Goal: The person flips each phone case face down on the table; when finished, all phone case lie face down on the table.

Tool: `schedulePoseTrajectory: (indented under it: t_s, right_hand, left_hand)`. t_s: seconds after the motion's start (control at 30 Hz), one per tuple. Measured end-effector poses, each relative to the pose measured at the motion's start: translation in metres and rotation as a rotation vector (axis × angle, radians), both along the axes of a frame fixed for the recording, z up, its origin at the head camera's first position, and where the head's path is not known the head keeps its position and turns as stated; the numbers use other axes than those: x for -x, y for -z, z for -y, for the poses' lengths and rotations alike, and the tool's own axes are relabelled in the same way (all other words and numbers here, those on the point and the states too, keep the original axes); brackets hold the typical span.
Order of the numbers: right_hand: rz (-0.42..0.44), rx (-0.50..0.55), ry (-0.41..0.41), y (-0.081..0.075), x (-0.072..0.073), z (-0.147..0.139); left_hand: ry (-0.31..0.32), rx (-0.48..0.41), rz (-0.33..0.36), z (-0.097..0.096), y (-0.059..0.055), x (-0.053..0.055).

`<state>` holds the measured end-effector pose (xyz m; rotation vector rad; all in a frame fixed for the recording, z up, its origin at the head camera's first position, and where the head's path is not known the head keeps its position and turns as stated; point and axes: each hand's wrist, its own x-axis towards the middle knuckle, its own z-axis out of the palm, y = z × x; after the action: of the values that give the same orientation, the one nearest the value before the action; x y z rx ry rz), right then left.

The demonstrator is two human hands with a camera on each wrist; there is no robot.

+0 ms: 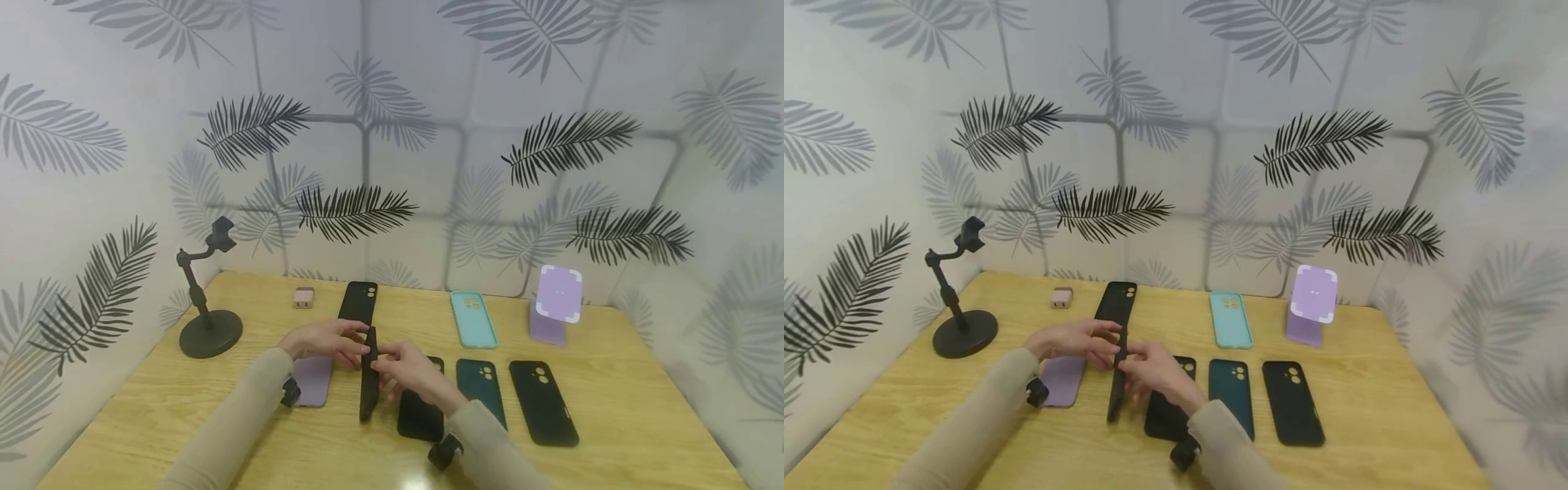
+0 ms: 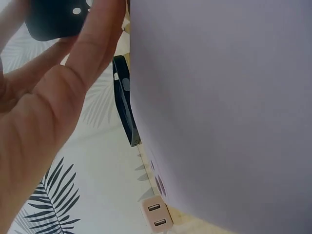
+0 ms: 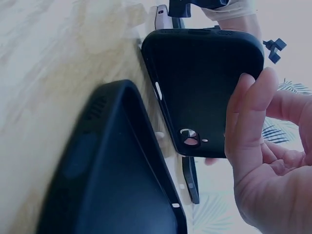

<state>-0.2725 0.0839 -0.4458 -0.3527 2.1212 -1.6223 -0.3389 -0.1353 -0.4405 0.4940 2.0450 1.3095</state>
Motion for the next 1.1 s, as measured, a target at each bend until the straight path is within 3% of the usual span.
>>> schedulePoseTrajectory:
  t_s: [0.33,0.63,1.1]
  right_hand:
    - [0.004,-0.027,0.052,-0.002,-0.002,-0.010]
    - [0.030,-0.073,0.037,0.007,-0.001,-0.014]
    - [0.049,-0.128,0.012,0.012,0.006,-0.015]
  left_hand:
    - [-0.024,0.076,-0.063,-0.003,0.001,0.002]
    - [0.004,0.167,-0.128,0.001,-0.002,0.003]
    - [0.018,0.267,-0.169,0.001,-0.005,0.005]
